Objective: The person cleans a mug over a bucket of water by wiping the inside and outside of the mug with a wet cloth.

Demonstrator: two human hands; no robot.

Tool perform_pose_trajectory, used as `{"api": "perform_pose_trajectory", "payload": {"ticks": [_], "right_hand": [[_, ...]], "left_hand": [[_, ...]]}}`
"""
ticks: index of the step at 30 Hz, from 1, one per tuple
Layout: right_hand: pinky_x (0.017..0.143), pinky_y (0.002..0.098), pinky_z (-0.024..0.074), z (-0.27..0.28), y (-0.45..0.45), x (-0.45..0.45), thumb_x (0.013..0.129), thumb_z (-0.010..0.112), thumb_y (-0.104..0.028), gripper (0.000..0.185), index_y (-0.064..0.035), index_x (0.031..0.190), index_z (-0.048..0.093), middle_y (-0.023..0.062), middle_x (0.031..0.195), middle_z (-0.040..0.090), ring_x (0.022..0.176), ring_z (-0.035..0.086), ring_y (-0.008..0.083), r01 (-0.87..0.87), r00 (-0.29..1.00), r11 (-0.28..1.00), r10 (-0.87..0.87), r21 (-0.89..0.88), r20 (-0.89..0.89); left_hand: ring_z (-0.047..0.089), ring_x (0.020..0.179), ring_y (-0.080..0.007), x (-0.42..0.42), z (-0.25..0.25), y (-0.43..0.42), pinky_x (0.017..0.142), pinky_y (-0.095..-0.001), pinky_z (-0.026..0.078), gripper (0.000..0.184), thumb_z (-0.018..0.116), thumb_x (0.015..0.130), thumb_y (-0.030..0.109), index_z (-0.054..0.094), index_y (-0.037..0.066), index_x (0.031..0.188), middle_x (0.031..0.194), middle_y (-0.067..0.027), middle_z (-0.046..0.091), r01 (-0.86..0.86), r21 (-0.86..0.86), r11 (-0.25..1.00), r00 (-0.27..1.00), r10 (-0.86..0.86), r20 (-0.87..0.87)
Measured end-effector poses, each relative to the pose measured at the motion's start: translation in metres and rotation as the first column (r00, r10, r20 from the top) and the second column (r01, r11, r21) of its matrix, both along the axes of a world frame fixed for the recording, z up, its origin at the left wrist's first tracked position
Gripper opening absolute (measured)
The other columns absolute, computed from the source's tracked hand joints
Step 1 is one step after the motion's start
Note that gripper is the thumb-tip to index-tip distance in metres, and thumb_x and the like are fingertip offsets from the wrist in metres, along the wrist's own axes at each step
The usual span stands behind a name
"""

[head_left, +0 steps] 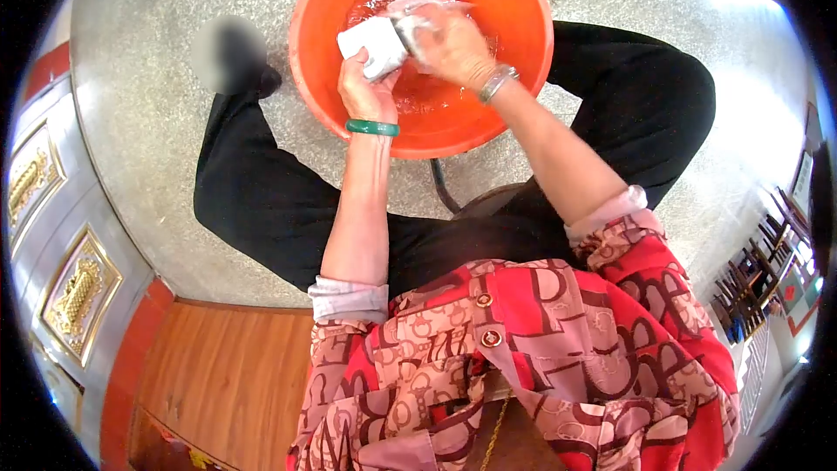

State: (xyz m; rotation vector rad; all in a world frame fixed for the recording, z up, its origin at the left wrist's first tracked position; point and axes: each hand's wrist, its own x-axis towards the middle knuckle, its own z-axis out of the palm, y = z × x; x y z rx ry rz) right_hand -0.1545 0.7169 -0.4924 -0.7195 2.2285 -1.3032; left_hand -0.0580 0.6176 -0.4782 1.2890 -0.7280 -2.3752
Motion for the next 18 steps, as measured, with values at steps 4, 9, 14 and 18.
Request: {"api": "perform_pose_trajectory", "payload": {"ticks": [4,9,14,18], "right_hand": [[0.065,0.032,0.0499,0.013,0.012,-0.022,0.081,0.054,-0.019,0.025,-0.005,0.102,0.056,0.0115,0.089,0.061,0.08,0.06,0.0214,0.087,0.991,0.982,-0.102,0.166,0.087],[0.055,0.0264,0.0518,0.051,0.015,-0.038,0.085,0.053,-0.016,0.026,-0.009,0.11,0.049,0.0068,0.1,0.057,0.086,0.058,0.0145,0.305,0.683,0.932,-0.071,-0.196,0.727],[0.066,0.0298,0.0514,0.048,0.022,-0.044,0.083,0.052,-0.011,0.016,-0.0094,0.1,0.053,0.0064,0.1,0.057,0.087,0.058,0.0164,0.201,0.673,0.959,0.013,-0.199,0.74],[0.076,0.0266,0.0451,0.043,0.023,-0.032,0.079,0.053,-0.003,0.012,-0.0087,0.089,0.056,0.0054,0.096,0.056,0.089,0.056,0.0152,-0.072,0.898,0.975,0.155,0.209,-0.411]], "left_hand": [[0.052,0.1,-0.026,-0.004,0.006,0.003,0.083,-0.0424,0.044,0.034,0.047,0.079,0.017,0.048,-0.001,0.108,0.107,-0.0119,0.053,0.041,-0.244,0.969,0.997,-0.054,-0.049],[0.053,0.092,-0.0204,-0.006,0.012,0.003,0.079,-0.0338,0.045,0.027,0.046,0.08,0.013,0.053,-0.004,0.099,0.098,-0.0098,0.054,-0.055,-0.33,0.942,0.996,0.028,-0.087],[0.05,0.076,-0.0137,-0.003,-0.001,0.001,0.067,-0.0288,0.041,0.022,0.046,0.081,0.015,0.055,-0.005,0.084,0.081,-0.0058,0.054,0.034,-0.466,0.884,0.999,-0.037,0.004],[0.039,0.062,-0.0094,0.002,0.0,-0.001,0.055,-0.028,0.034,0.024,0.047,0.082,0.017,0.05,-0.003,0.07,0.063,-0.0016,0.046,0.295,-0.66,0.691,0.954,-0.179,0.239]]}}
